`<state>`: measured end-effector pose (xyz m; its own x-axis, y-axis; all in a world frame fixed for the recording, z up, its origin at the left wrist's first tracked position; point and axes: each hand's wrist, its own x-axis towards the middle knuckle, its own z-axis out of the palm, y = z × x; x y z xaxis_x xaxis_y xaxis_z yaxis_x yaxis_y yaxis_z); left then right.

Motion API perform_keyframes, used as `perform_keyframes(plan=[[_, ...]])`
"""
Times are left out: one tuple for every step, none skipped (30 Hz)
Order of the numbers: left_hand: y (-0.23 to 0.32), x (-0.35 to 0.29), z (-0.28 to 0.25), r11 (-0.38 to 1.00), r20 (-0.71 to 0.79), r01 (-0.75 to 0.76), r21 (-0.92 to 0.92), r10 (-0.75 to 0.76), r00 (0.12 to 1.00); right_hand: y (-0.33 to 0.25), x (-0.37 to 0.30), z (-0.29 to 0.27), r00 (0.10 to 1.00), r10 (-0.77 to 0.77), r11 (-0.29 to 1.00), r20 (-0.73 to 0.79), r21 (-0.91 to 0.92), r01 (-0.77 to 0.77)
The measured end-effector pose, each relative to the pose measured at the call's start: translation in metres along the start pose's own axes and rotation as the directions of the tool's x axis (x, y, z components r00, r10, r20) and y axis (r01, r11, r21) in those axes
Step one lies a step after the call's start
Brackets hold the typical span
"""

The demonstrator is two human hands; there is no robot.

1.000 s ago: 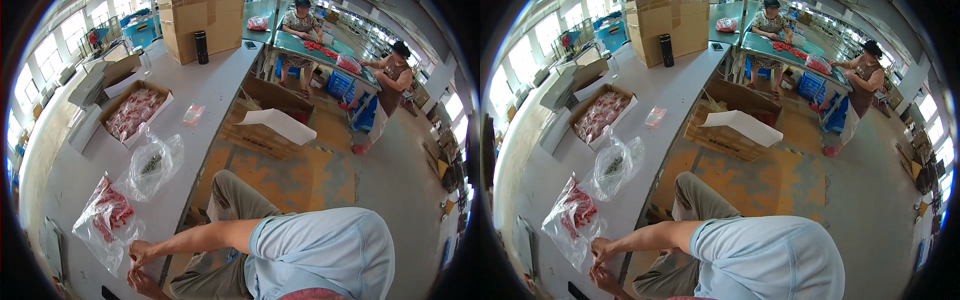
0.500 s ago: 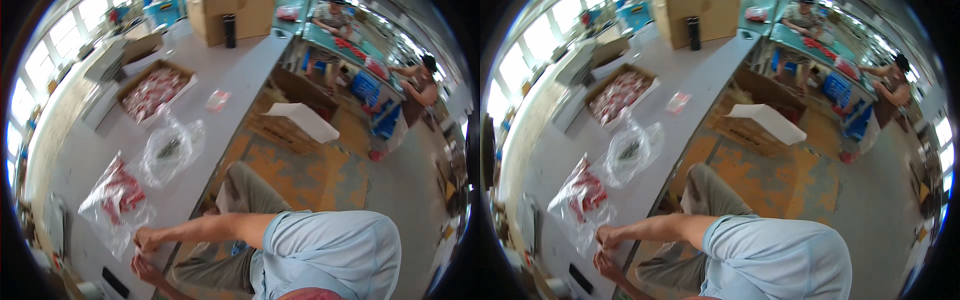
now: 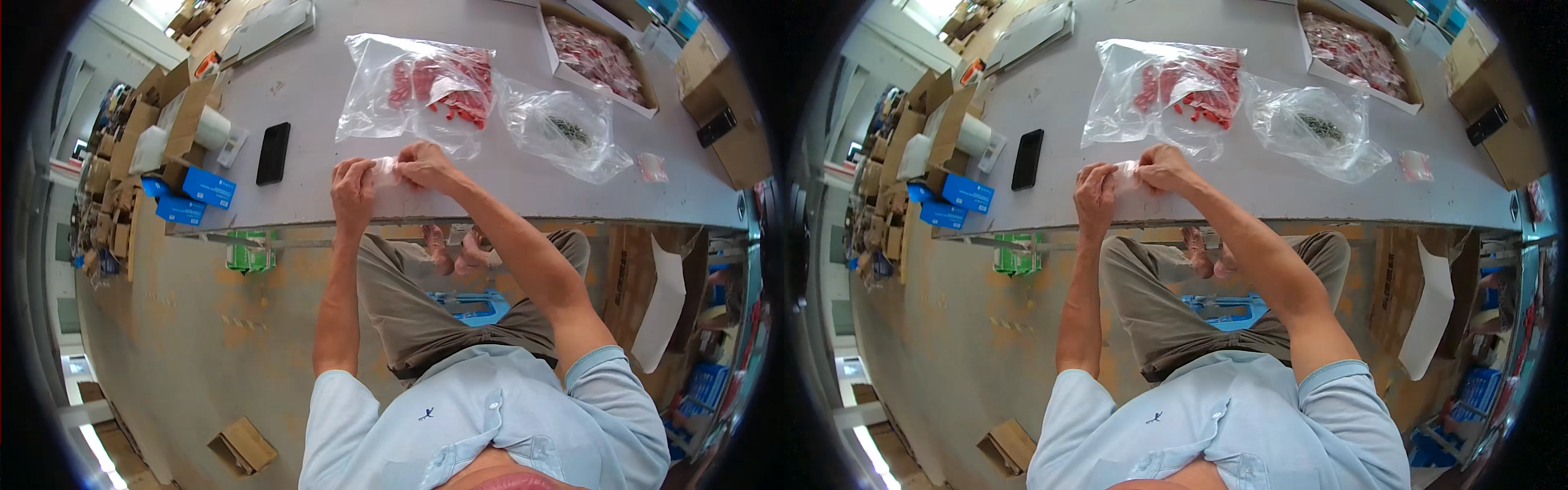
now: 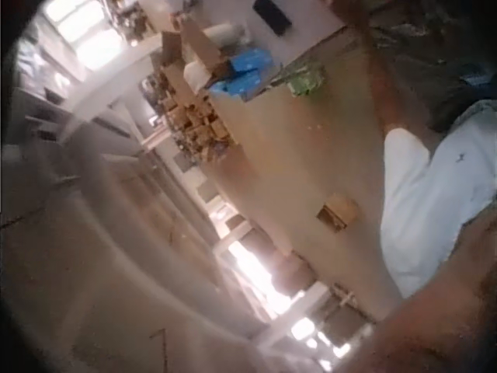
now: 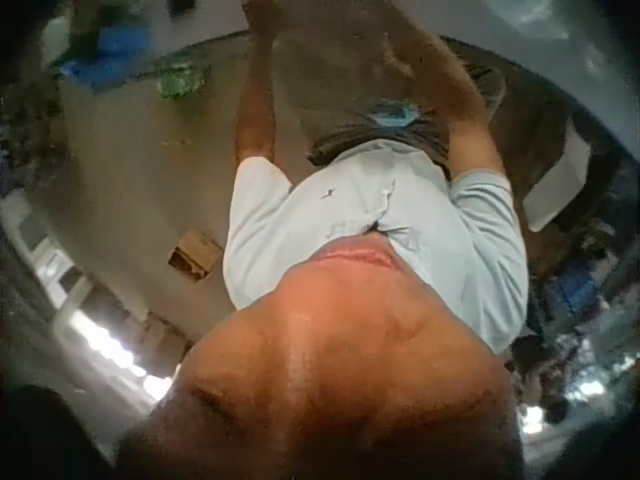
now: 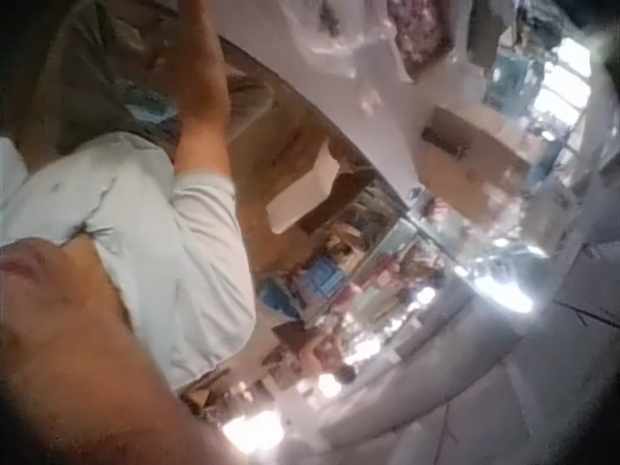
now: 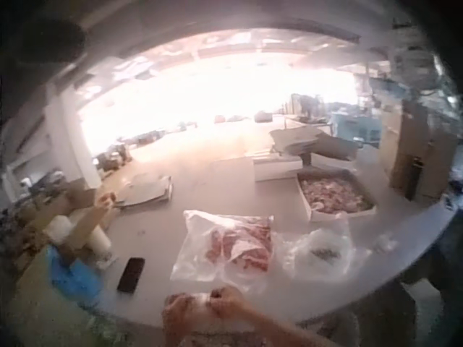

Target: The person sorts small red components and silver fasteners by hand, transferring them from larger plastic bags into smaller individual plastic bags at a packaging station.

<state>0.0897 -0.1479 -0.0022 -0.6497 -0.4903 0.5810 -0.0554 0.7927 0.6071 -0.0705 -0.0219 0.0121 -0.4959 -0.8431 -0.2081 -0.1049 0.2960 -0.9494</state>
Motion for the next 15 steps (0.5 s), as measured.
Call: perform_keyframes(plan=[[0.0, 0.001, -0.001, 1.0, -0.014, 0.004, 0.012, -0.004, 1.0, 0.001, -0.002, 0.0, 1.0, -0.012, 0.995, -0.007, 0.098, 0.012], [0.0, 0.003, -0.002, 1.0, -0.022, 0.012, 0.016, -0.011, 1.0, 0.001, -0.002, -0.001, 1.0, -0.012, 0.996, 0.003, 0.092, 0.012], [0.001, 0.004, -0.001, 0.999, -0.031, 0.013, 0.052, -0.011, 0.999, 0.0, -0.002, -0.002, 1.0, -0.018, 0.994, 0.004, 0.108, 0.017], [0.002, 0.004, 0.0, 0.996, -0.034, 0.012, 0.084, -0.009, 0.999, 0.001, -0.003, -0.003, 1.0, -0.02, 0.992, -0.002, 0.124, 0.02], [0.004, 0.004, 0.001, 0.997, -0.035, 0.017, 0.081, -0.014, 0.999, 0.002, -0.005, -0.004, 1.0, -0.022, 0.992, -0.007, 0.122, 0.023], [0.006, 0.003, 0.002, 0.995, -0.027, 0.022, 0.1, -0.02, 0.999, 0.002, -0.007, -0.004, 1.0, -0.018, 0.993, -0.005, 0.119, 0.018], [0.007, 0.002, 0.004, 0.993, -0.021, 0.026, 0.118, -0.024, 1.0, 0.002, -0.008, -0.005, 0.999, -0.026, 0.99, -0.026, 0.135, 0.029], [0.007, 0.003, 0.005, 0.993, -0.022, 0.028, 0.114, -0.026, 0.999, 0.003, -0.009, -0.006, 0.998, -0.033, 0.988, -0.048, 0.151, 0.04], [0.008, 0.003, 0.004, 0.99, -0.013, 0.027, 0.14, -0.026, 1.0, 0.003, -0.011, -0.006, 0.998, -0.031, 0.988, -0.049, 0.147, 0.038], [0.007, 0.003, 0.004, 0.986, -0.005, 0.026, 0.168, -0.026, 1.0, 0.003, -0.014, -0.005, 0.995, -0.049, 0.985, -0.09, 0.161, 0.063], [0.008, 0.003, 0.004, 0.986, -0.009, 0.028, 0.164, -0.027, 1.0, 0.002, -0.017, -0.005, 0.989, -0.067, 0.981, -0.131, 0.174, 0.09], [0.008, 0.003, 0.004, 0.985, -0.01, 0.041, 0.167, -0.04, 0.999, 0.001, -0.02, -0.005, 0.989, -0.067, 0.982, -0.131, 0.169, 0.089], [0.008, 0.002, 0.004, 0.984, -0.012, 0.054, 0.169, -0.053, 0.999, 0.002, -0.022, -0.006, 0.986, -0.067, 0.974, -0.151, 0.206, 0.098], [0.007, 0.002, 0.005, 0.984, -0.015, 0.055, 0.167, -0.053, 0.998, 0.001, -0.023, -0.007, 0.983, -0.066, 0.964, -0.171, 0.243, 0.107], [0.006, 0.003, 0.005, 0.981, -0.015, 0.058, 0.184, -0.056, 0.998, 0.001, -0.024, -0.008, 0.983, -0.067, 0.965, -0.171, 0.24, 0.108]])
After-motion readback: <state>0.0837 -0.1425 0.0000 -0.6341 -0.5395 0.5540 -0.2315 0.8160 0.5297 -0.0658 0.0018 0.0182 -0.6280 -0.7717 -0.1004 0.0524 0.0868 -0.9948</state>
